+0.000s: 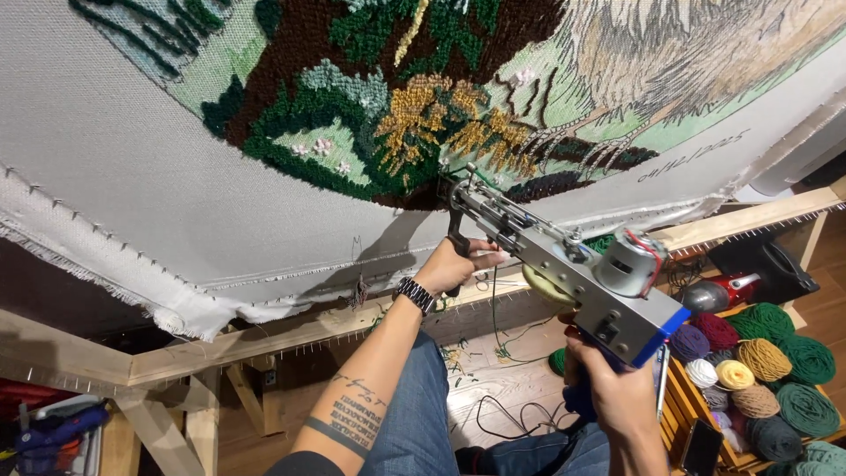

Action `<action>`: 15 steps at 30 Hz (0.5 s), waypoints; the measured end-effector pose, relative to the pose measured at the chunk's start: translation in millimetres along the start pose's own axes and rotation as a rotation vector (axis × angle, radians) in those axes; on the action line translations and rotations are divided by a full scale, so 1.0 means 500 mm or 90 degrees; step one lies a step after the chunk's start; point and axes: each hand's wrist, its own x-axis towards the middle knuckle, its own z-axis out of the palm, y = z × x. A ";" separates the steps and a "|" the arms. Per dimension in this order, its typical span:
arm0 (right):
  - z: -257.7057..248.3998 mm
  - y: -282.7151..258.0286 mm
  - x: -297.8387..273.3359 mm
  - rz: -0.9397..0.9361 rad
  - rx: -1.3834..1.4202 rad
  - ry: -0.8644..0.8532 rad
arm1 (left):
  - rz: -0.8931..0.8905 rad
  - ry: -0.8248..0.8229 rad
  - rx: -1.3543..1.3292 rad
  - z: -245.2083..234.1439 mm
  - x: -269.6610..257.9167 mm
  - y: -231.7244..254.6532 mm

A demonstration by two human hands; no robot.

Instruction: Using a tufting gun to create a patterned rug on a vertical frame.

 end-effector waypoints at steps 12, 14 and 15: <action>0.114 -0.054 -0.009 0.211 -0.118 0.077 | -0.011 0.097 0.138 -0.075 0.120 -0.056; 0.118 -0.033 -0.005 0.174 -0.038 0.065 | -0.025 0.103 0.118 -0.079 0.113 -0.050; 0.120 -0.023 -0.004 0.136 0.043 0.051 | -0.038 0.110 0.097 -0.079 0.109 -0.047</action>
